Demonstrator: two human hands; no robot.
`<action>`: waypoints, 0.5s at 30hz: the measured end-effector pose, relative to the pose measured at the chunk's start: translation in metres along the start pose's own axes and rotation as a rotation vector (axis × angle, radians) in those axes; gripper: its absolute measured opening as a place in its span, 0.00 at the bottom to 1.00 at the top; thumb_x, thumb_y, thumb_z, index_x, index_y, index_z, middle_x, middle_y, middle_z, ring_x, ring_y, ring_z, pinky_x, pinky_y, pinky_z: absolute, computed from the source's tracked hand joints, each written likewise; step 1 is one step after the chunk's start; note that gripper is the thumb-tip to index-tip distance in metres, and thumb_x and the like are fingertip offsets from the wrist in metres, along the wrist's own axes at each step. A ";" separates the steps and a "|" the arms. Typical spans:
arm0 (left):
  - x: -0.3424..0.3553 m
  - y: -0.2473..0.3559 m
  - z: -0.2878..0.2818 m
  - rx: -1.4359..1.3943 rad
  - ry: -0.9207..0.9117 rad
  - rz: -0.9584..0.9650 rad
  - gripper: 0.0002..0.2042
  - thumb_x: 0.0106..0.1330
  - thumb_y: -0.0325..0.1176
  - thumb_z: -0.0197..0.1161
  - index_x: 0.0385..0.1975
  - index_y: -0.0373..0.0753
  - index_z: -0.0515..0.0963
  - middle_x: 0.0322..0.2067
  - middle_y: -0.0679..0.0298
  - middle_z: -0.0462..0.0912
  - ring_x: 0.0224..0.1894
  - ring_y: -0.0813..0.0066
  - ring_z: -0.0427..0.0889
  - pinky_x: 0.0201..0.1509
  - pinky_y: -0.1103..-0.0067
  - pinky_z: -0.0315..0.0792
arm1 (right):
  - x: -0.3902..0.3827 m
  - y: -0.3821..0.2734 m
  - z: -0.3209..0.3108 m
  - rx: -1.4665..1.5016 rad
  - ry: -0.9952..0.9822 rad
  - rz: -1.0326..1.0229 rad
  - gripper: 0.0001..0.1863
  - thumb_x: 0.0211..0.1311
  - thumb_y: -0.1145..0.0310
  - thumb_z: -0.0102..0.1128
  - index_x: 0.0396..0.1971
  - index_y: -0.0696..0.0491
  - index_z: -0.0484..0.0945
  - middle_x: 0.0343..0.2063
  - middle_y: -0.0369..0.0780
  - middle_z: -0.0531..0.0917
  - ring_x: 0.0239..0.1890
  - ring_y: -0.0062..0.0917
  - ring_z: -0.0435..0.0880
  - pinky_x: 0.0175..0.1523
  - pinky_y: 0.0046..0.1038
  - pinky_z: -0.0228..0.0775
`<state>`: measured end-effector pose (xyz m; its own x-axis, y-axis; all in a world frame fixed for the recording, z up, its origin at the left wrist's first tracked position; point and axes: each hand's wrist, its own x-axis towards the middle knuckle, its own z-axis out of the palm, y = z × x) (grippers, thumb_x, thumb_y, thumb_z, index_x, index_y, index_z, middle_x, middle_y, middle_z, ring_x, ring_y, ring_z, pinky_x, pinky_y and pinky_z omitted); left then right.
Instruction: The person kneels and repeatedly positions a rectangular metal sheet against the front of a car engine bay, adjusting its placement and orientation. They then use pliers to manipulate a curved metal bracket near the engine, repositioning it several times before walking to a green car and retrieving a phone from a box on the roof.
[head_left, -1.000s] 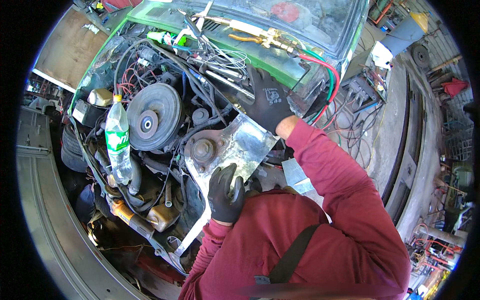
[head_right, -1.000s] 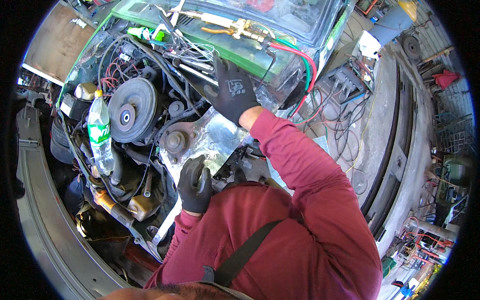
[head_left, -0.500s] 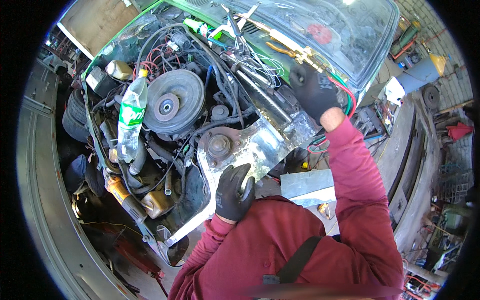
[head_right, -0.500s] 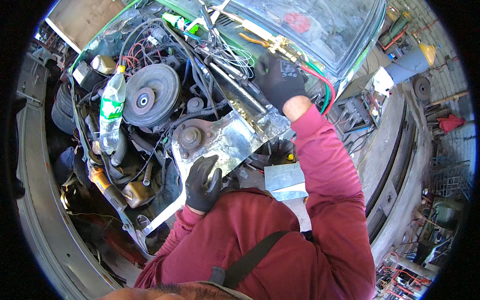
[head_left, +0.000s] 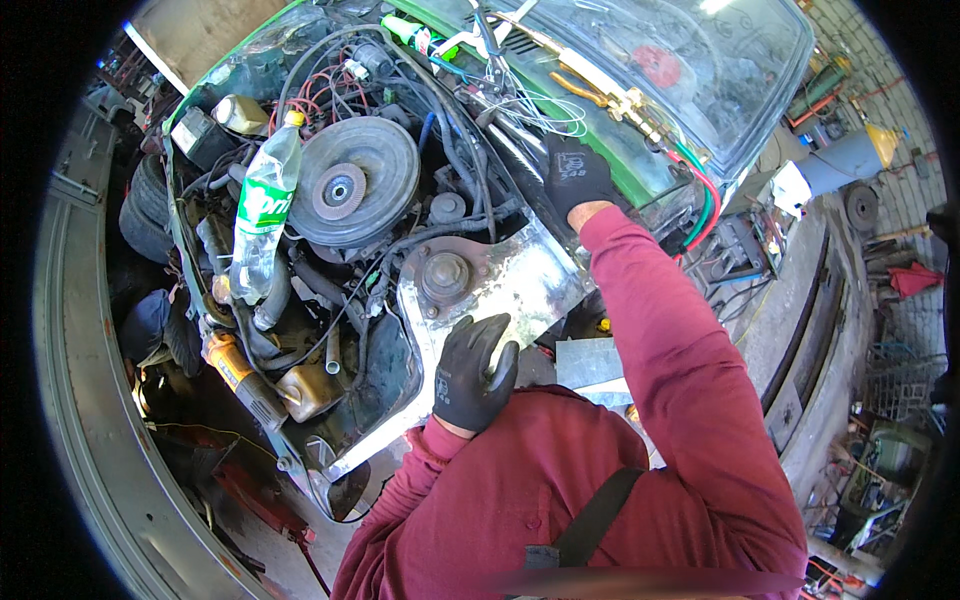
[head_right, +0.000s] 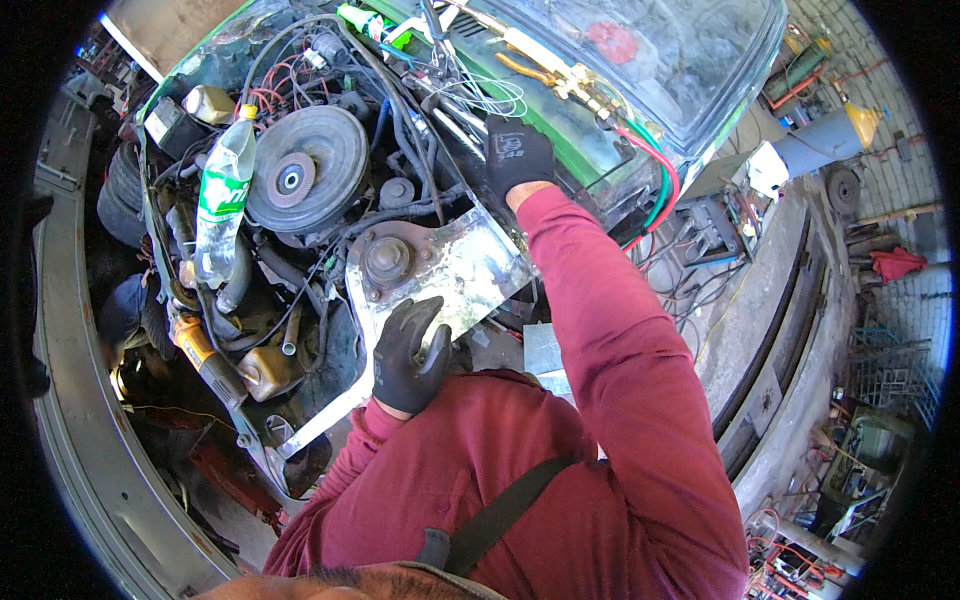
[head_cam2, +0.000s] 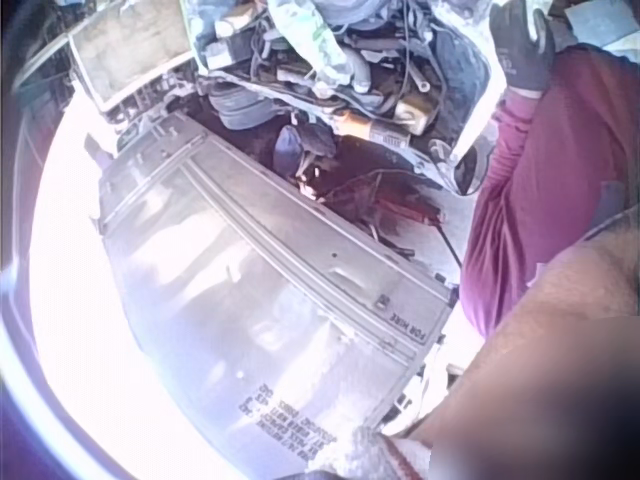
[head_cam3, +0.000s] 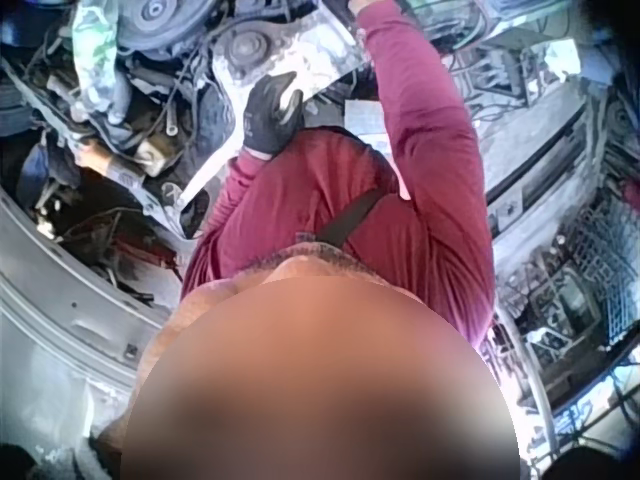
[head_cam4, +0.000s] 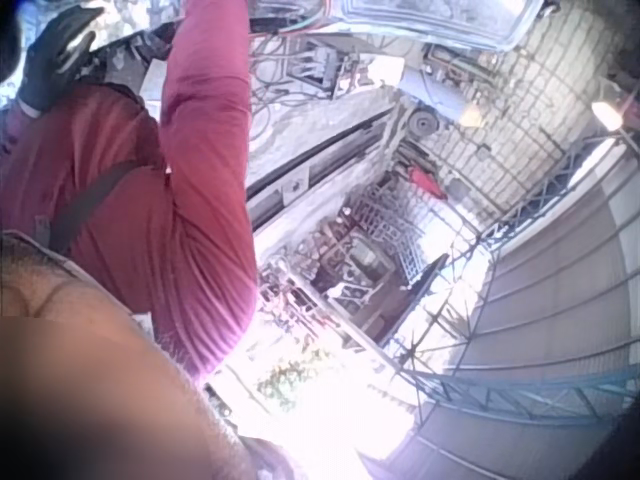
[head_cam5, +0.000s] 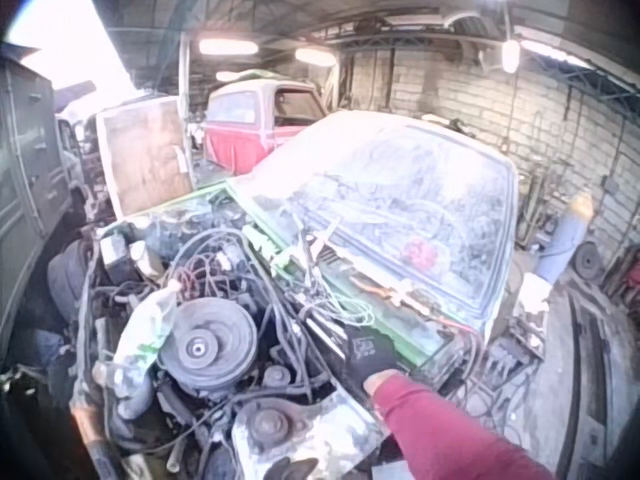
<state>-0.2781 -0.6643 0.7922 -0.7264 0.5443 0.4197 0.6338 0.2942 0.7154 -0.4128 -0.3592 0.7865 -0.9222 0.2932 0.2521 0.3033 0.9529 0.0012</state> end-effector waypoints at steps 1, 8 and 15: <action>0.000 0.000 0.000 -0.001 -0.001 0.003 0.20 0.67 0.28 0.69 0.59 0.35 0.80 0.53 0.52 0.86 0.56 0.52 0.85 0.68 0.58 0.73 | 0.004 0.002 -0.002 -0.028 -0.017 -0.047 0.14 0.72 0.60 0.56 0.50 0.49 0.80 0.41 0.47 0.87 0.41 0.43 0.90 0.46 0.48 0.81; 0.000 -0.001 -0.001 -0.015 0.000 -0.006 0.19 0.67 0.27 0.69 0.58 0.35 0.80 0.53 0.51 0.87 0.56 0.51 0.85 0.69 0.58 0.73 | 0.026 0.007 -0.046 -0.018 0.130 -0.134 0.19 0.70 0.61 0.57 0.53 0.57 0.75 0.42 0.49 0.88 0.43 0.43 0.89 0.45 0.45 0.81; 0.001 0.000 0.001 -0.017 -0.008 -0.013 0.19 0.68 0.28 0.68 0.59 0.35 0.80 0.52 0.50 0.86 0.54 0.49 0.85 0.68 0.57 0.73 | 0.038 0.002 -0.076 0.053 -0.121 -0.085 0.21 0.71 0.55 0.55 0.54 0.53 0.80 0.49 0.52 0.87 0.49 0.49 0.88 0.56 0.47 0.79</action>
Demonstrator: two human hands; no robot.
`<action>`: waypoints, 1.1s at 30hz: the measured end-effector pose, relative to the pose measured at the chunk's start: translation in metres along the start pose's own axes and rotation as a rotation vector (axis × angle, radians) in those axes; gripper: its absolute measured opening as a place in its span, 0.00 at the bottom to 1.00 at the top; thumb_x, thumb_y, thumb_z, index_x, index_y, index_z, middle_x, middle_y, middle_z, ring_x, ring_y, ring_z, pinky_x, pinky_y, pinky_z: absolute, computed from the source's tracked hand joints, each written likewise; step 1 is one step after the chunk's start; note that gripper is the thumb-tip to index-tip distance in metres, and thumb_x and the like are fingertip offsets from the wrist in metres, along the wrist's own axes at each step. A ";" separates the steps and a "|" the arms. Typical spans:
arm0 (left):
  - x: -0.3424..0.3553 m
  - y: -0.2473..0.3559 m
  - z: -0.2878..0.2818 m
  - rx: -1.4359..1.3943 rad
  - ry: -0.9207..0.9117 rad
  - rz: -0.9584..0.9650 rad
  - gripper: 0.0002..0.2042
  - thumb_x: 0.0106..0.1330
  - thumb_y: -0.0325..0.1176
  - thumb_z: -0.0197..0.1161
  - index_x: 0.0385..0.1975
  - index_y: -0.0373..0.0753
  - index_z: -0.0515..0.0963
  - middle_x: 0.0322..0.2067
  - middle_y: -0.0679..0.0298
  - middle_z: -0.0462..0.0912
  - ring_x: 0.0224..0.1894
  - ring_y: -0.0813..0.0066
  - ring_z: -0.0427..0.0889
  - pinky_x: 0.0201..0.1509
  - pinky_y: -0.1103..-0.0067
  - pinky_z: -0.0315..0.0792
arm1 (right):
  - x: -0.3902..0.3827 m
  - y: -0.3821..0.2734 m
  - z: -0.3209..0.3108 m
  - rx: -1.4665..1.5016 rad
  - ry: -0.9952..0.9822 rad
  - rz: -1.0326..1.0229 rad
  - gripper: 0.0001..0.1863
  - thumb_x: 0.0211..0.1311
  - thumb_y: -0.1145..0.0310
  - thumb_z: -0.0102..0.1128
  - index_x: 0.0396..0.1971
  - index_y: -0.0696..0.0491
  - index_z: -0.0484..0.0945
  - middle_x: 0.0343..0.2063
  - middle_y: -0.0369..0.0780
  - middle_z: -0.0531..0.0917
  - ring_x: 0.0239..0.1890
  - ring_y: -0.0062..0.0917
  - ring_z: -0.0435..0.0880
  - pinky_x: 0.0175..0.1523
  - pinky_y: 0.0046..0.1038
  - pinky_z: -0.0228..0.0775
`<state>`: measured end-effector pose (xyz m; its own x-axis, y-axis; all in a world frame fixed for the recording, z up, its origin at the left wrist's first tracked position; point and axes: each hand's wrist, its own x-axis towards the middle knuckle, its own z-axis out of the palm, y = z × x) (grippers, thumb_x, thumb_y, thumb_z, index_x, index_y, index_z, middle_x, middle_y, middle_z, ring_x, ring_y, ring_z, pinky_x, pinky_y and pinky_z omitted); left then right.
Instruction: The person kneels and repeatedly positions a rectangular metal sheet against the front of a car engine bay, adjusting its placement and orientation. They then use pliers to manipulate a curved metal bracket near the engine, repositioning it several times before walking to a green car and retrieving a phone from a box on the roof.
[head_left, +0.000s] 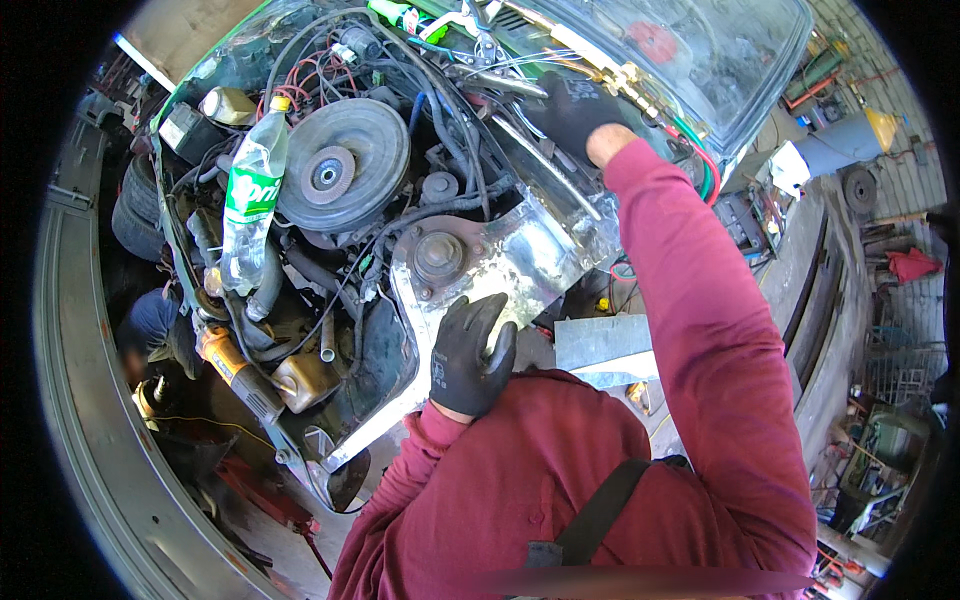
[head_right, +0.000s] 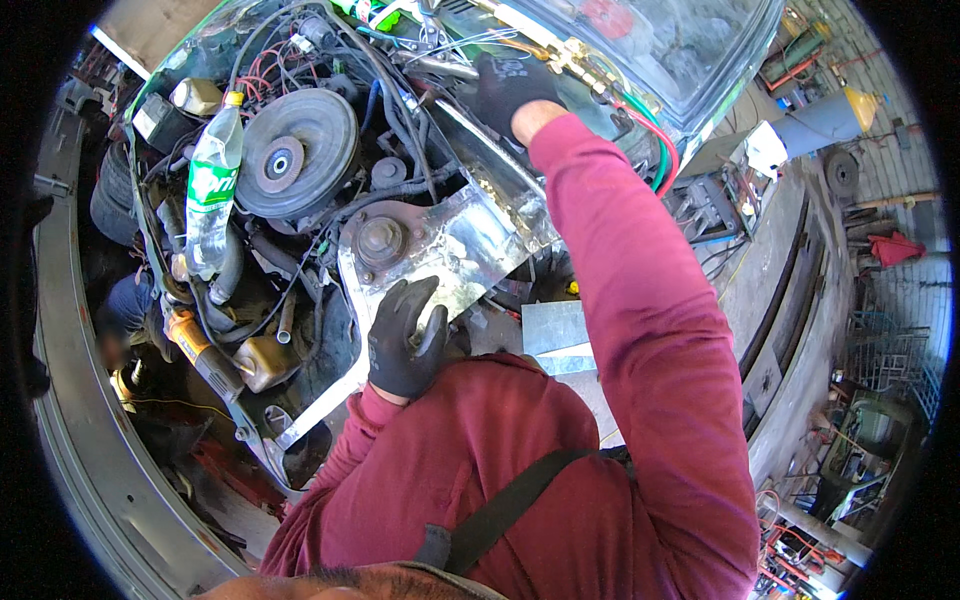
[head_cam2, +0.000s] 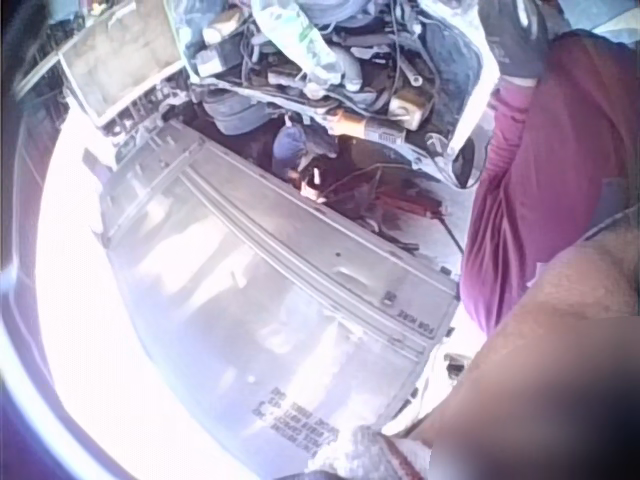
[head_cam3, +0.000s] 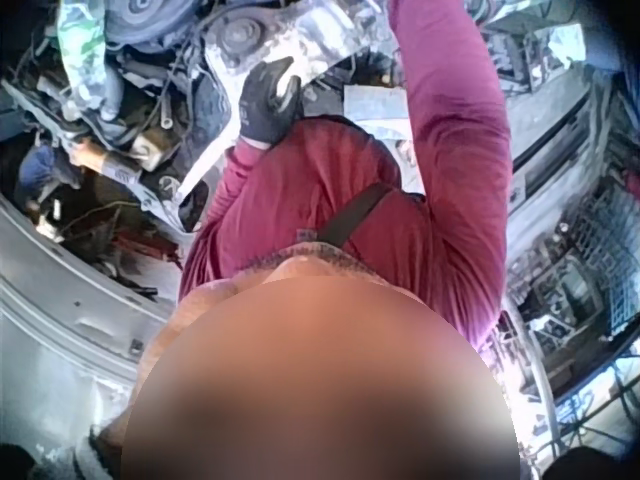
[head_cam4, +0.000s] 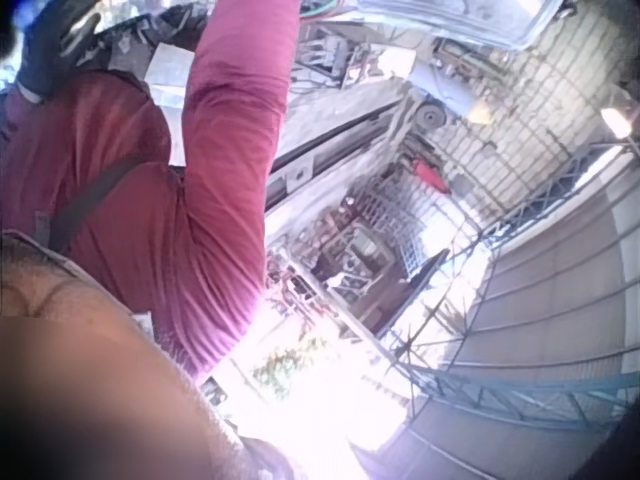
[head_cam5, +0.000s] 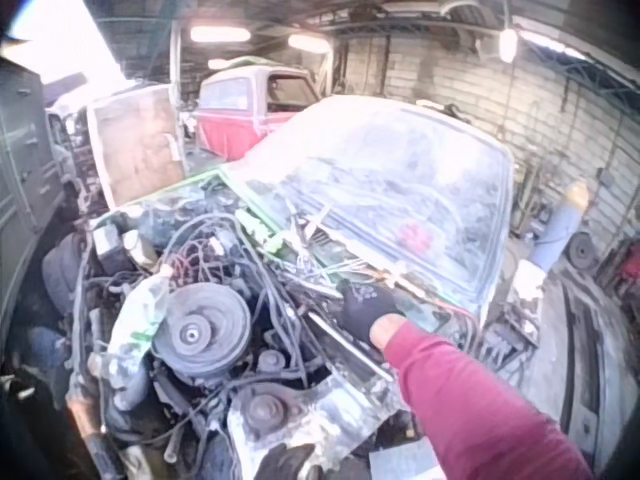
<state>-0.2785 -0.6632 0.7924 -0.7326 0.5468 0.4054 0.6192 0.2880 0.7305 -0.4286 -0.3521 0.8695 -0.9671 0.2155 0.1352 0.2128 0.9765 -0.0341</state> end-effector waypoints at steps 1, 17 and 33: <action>-0.001 0.000 0.000 0.013 -0.002 -0.002 0.19 0.68 0.28 0.68 0.59 0.35 0.80 0.52 0.50 0.86 0.54 0.49 0.84 0.68 0.57 0.73 | -0.001 -0.002 0.000 -0.027 -0.053 -0.001 0.21 0.71 0.56 0.54 0.54 0.53 0.81 0.49 0.52 0.87 0.49 0.49 0.88 0.57 0.48 0.79; -0.002 0.001 0.001 -0.007 0.022 -0.014 0.19 0.67 0.26 0.69 0.59 0.36 0.82 0.54 0.51 0.86 0.59 0.49 0.84 0.69 0.60 0.74 | -0.010 0.016 0.020 0.157 0.259 -0.012 0.25 0.66 0.56 0.58 0.57 0.53 0.79 0.47 0.51 0.88 0.53 0.46 0.87 0.60 0.46 0.77; -0.003 0.000 0.003 0.028 -0.017 -0.034 0.18 0.67 0.25 0.68 0.57 0.36 0.83 0.54 0.53 0.87 0.59 0.51 0.85 0.69 0.61 0.74 | -0.072 0.041 -0.040 0.342 -0.075 0.043 0.21 0.81 0.55 0.50 0.66 0.46 0.77 0.56 0.56 0.80 0.55 0.49 0.86 0.55 0.44 0.81</action>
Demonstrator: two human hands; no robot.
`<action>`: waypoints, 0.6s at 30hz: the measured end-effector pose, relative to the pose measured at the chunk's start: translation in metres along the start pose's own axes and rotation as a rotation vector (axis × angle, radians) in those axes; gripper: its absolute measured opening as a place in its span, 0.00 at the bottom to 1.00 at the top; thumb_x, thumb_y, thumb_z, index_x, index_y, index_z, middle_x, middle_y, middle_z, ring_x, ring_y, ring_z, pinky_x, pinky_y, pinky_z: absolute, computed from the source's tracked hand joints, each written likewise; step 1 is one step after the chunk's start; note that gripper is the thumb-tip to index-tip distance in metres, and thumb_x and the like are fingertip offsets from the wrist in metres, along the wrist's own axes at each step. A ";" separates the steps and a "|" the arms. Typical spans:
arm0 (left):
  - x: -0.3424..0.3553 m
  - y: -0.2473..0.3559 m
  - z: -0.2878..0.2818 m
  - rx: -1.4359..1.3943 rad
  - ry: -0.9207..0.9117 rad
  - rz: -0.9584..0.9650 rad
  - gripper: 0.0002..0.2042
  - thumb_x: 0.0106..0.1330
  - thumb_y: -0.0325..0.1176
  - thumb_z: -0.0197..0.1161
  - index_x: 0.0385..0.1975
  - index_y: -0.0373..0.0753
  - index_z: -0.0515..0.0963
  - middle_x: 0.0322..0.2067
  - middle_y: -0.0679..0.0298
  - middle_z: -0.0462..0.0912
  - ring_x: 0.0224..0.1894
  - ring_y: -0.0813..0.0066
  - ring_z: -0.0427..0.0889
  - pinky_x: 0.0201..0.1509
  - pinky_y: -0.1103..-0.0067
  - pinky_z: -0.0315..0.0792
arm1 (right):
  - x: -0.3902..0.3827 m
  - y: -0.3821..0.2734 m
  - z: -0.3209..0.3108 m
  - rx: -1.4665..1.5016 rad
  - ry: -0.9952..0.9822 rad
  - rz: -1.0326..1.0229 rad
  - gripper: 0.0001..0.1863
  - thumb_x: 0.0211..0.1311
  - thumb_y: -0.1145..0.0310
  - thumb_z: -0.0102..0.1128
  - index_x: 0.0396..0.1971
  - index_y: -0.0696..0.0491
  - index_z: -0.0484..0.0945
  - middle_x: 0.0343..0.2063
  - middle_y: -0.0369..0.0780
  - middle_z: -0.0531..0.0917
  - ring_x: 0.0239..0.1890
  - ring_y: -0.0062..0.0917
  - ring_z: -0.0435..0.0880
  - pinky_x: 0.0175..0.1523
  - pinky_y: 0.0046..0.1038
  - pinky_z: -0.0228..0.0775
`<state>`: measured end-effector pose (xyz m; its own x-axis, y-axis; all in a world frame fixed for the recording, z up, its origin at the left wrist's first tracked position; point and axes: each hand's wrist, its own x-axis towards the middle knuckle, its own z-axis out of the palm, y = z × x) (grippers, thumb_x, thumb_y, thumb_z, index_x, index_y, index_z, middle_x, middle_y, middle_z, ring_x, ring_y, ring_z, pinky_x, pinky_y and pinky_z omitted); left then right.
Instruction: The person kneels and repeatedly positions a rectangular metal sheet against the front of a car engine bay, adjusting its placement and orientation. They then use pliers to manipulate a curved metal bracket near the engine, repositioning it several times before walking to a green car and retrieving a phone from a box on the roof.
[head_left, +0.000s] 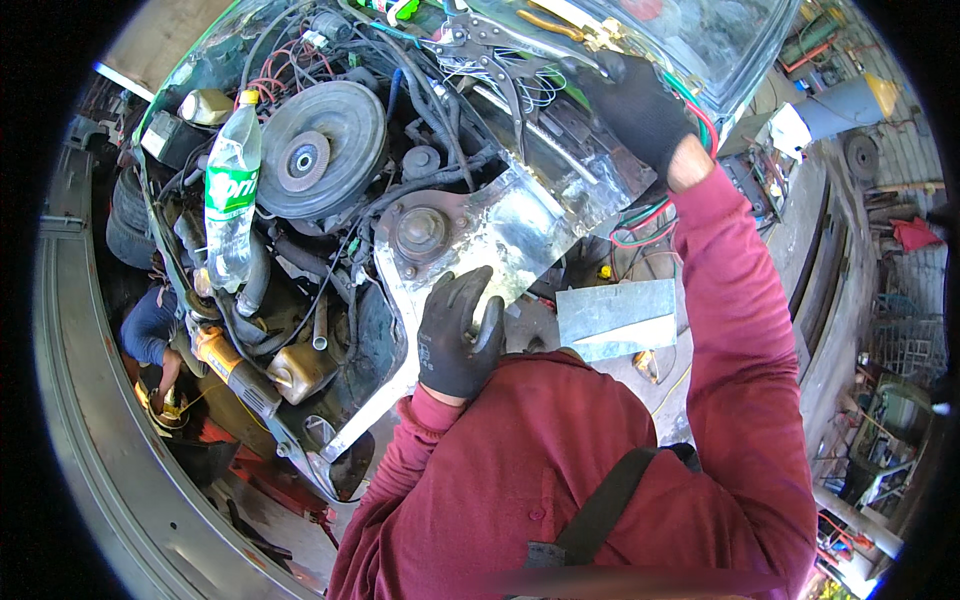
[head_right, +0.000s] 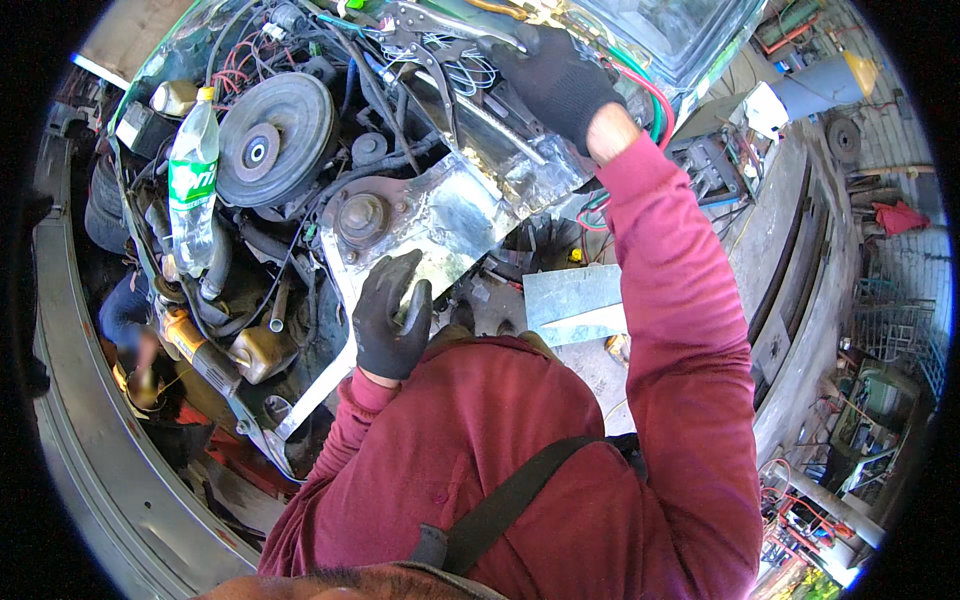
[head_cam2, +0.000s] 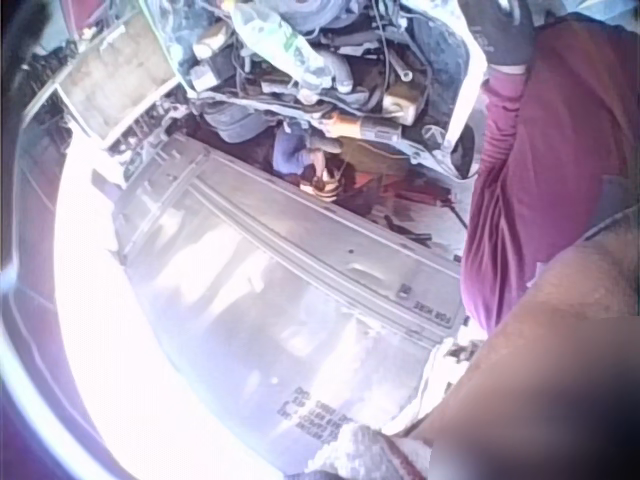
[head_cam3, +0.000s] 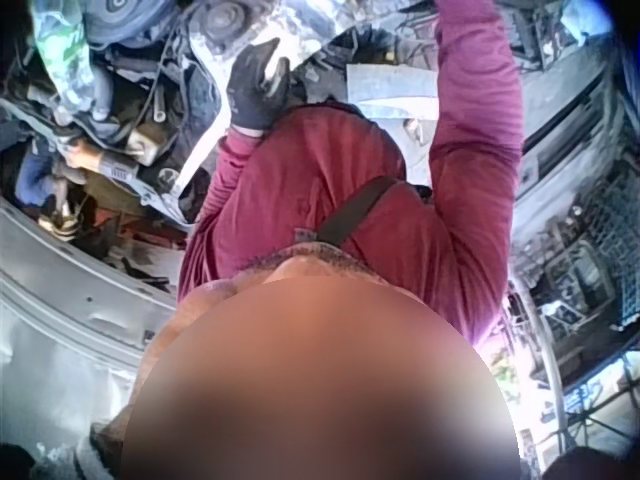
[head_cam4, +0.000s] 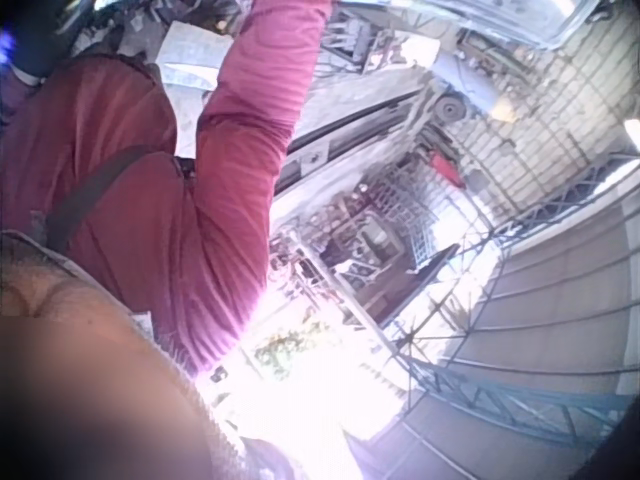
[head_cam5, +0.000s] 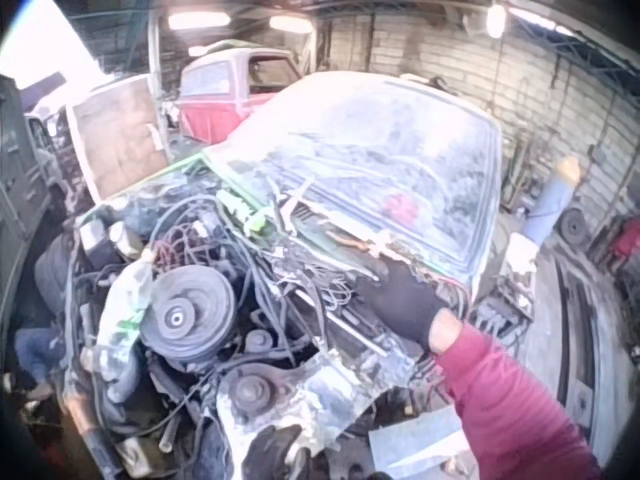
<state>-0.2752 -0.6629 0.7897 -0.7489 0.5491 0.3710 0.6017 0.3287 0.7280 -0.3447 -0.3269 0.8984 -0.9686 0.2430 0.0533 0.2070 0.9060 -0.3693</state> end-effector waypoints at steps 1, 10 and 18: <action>0.000 0.000 0.000 -0.004 0.001 -0.001 0.18 0.67 0.25 0.68 0.56 0.35 0.83 0.54 0.52 0.87 0.58 0.51 0.85 0.69 0.61 0.74 | -0.012 0.001 -0.004 0.131 0.018 0.067 0.21 0.81 0.55 0.50 0.65 0.47 0.78 0.53 0.57 0.82 0.53 0.49 0.86 0.54 0.44 0.80; -0.003 -0.002 0.004 -0.060 0.038 -0.051 0.18 0.68 0.25 0.66 0.59 0.32 0.81 0.55 0.49 0.86 0.57 0.54 0.86 0.63 0.66 0.77 | -0.137 -0.022 -0.001 0.603 0.137 0.019 0.14 0.74 0.68 0.61 0.54 0.59 0.79 0.31 0.34 0.81 0.32 0.14 0.78 0.37 0.23 0.71; -0.006 0.004 -0.003 -0.583 0.042 -0.279 0.40 0.77 0.60 0.57 0.72 0.26 0.65 0.62 0.49 0.80 0.59 0.61 0.83 0.65 0.67 0.75 | -0.217 -0.041 0.033 0.771 -0.010 -0.100 0.14 0.72 0.62 0.67 0.49 0.55 0.80 0.35 0.49 0.84 0.41 0.39 0.88 0.48 0.37 0.77</action>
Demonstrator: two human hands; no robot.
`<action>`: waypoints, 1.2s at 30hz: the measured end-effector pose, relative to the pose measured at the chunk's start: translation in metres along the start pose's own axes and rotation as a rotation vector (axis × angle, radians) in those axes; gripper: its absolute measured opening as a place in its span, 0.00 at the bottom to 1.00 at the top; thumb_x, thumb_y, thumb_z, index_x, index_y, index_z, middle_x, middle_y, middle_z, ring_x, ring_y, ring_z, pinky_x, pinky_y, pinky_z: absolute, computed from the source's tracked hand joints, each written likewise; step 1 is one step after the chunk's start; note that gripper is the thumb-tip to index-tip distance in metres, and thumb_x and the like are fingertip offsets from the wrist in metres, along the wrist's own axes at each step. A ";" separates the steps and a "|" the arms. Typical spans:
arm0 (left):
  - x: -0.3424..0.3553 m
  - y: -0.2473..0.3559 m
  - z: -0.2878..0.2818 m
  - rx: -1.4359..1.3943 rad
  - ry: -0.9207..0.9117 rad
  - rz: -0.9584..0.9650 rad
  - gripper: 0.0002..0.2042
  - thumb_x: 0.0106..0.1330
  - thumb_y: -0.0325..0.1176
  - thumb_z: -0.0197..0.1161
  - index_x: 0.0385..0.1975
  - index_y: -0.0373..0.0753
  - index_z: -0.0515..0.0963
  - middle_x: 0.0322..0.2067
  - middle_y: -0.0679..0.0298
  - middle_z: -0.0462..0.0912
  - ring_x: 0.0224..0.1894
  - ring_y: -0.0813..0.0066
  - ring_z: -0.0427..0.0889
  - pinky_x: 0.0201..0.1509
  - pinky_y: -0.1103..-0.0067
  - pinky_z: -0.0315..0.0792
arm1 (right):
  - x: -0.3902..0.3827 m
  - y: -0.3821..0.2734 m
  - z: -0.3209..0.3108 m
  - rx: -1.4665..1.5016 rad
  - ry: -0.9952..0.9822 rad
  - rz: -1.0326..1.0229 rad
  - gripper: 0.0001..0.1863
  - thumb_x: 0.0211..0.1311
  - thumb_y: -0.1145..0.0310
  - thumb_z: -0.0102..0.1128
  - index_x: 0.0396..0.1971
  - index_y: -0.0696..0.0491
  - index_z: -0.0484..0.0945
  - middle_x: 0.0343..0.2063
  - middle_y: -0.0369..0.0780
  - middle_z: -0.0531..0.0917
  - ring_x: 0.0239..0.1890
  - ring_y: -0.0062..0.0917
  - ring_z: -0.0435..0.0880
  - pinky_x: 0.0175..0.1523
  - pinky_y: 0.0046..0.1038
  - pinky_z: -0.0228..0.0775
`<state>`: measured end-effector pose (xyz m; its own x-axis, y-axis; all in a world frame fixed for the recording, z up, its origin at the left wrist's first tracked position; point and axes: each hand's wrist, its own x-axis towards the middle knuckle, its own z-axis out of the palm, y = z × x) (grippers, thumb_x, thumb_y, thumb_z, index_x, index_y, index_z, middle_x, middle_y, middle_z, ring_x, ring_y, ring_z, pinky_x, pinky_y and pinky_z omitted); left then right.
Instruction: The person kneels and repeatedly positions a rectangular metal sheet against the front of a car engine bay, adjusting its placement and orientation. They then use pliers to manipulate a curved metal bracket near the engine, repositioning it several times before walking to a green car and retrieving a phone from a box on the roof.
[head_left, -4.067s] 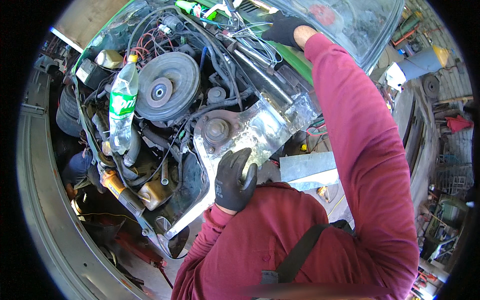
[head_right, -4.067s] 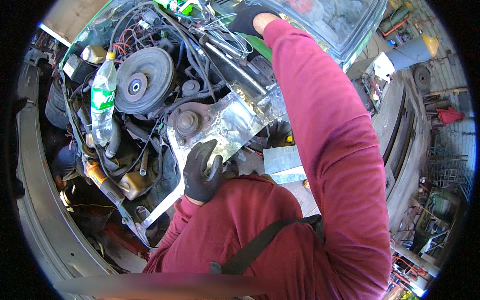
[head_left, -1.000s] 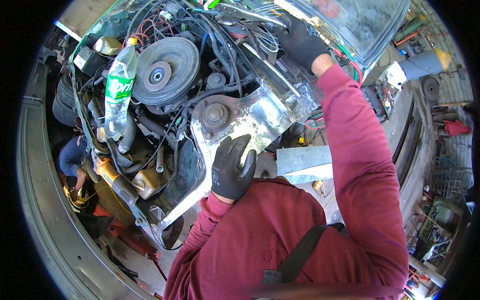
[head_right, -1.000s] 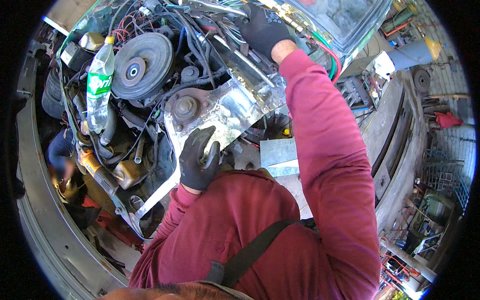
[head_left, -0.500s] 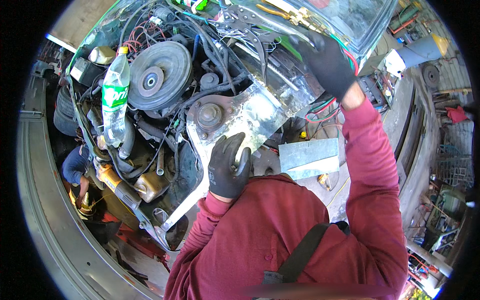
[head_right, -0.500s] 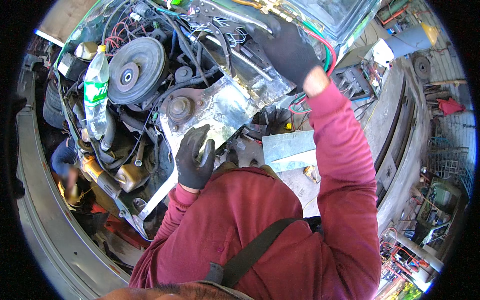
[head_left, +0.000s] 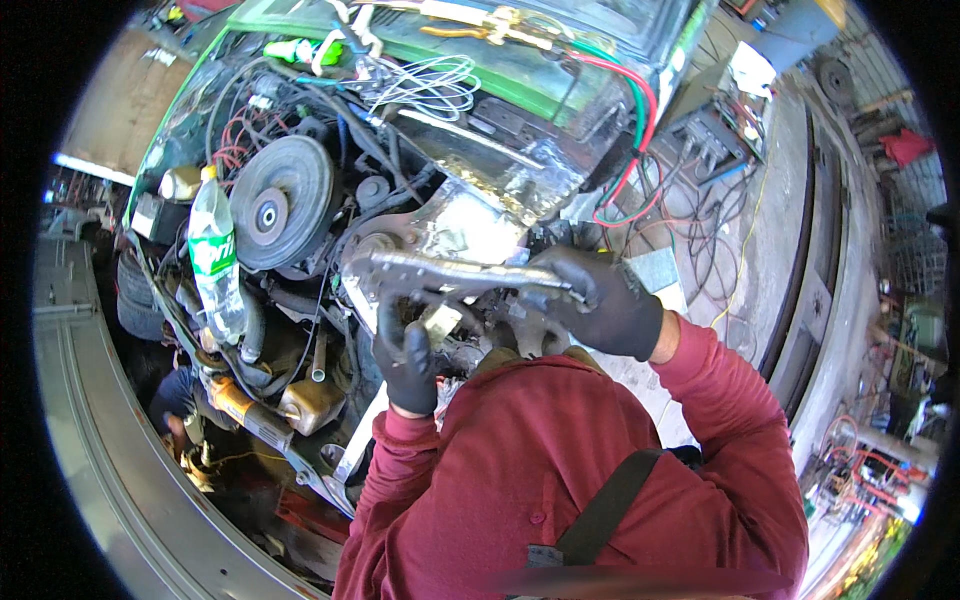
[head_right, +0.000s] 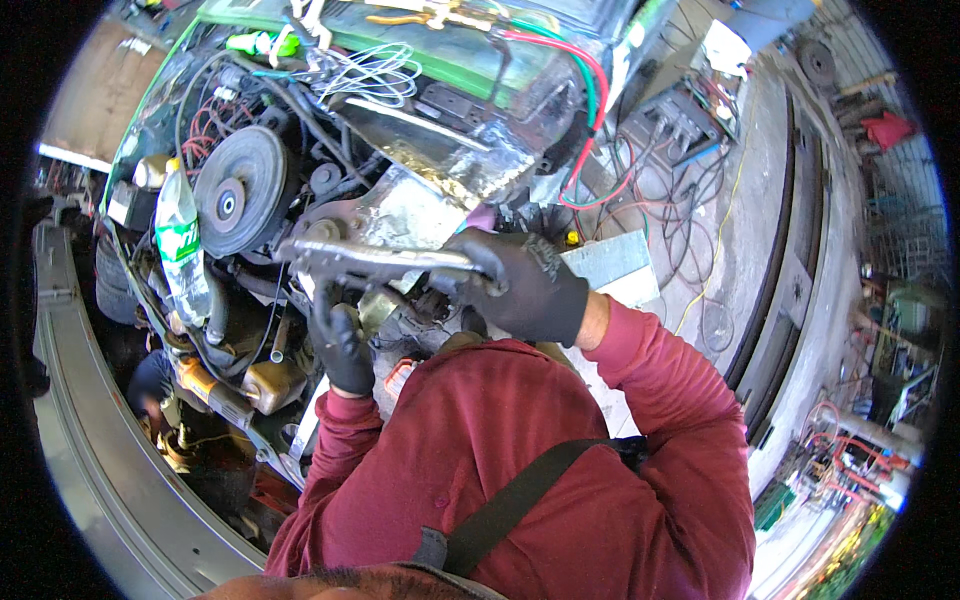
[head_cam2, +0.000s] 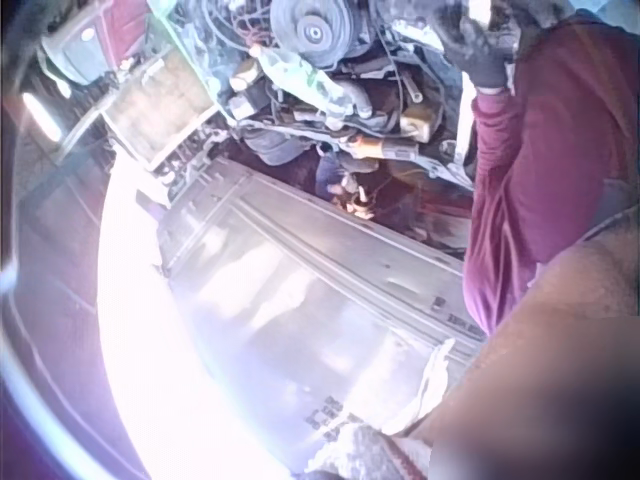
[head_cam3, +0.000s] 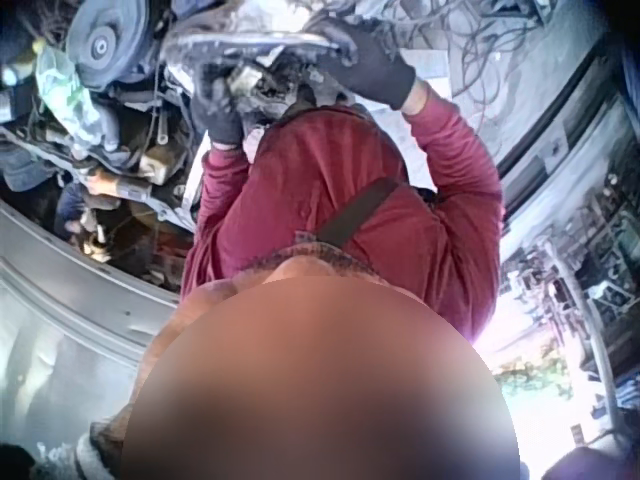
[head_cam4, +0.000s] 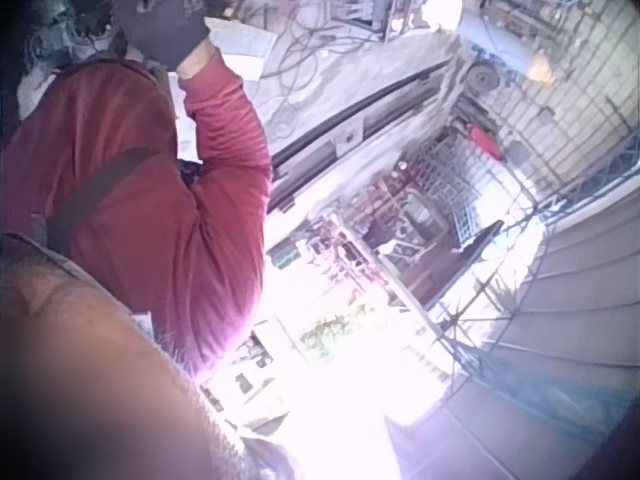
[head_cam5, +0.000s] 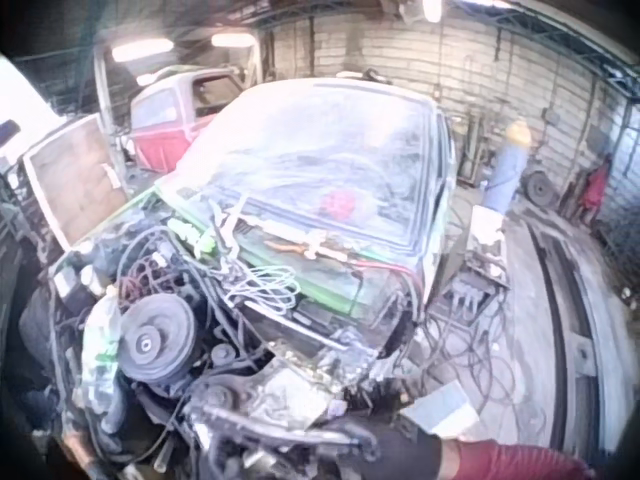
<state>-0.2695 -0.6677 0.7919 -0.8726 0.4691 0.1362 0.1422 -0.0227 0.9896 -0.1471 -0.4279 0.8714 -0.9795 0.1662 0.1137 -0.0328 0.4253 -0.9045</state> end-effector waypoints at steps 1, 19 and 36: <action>0.000 0.002 0.006 -0.196 0.006 -0.022 0.42 0.76 0.62 0.57 0.73 0.27 0.63 0.62 0.48 0.80 0.59 0.59 0.84 0.66 0.65 0.75 | -0.006 0.001 0.002 0.035 -0.046 0.049 0.13 0.72 0.64 0.66 0.48 0.56 0.80 0.35 0.49 0.83 0.40 0.39 0.87 0.47 0.37 0.76; -0.039 0.045 0.111 -0.637 -0.096 -0.215 0.25 0.82 0.56 0.46 0.51 0.37 0.77 0.28 0.62 0.78 0.29 0.71 0.76 0.38 0.71 0.72 | -0.127 0.035 0.048 -0.066 -0.122 0.165 0.35 0.71 0.42 0.62 0.59 0.60 0.73 0.48 0.57 0.84 0.50 0.53 0.85 0.55 0.50 0.76; -0.153 0.063 0.252 -0.939 -0.332 -0.366 0.32 0.81 0.63 0.46 0.71 0.44 0.69 0.60 0.55 0.79 0.50 0.52 0.86 0.51 0.56 0.85 | -0.313 0.073 -0.045 0.362 -0.062 0.227 0.28 0.70 0.49 0.68 0.57 0.56 0.77 0.48 0.53 0.86 0.50 0.44 0.85 0.60 0.43 0.75</action>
<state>-0.0095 -0.5179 0.8219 -0.5972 0.8001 -0.0566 -0.6454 -0.4375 0.6262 0.1656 -0.4087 0.7882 -0.9796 0.1614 -0.1195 0.1278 0.0423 -0.9909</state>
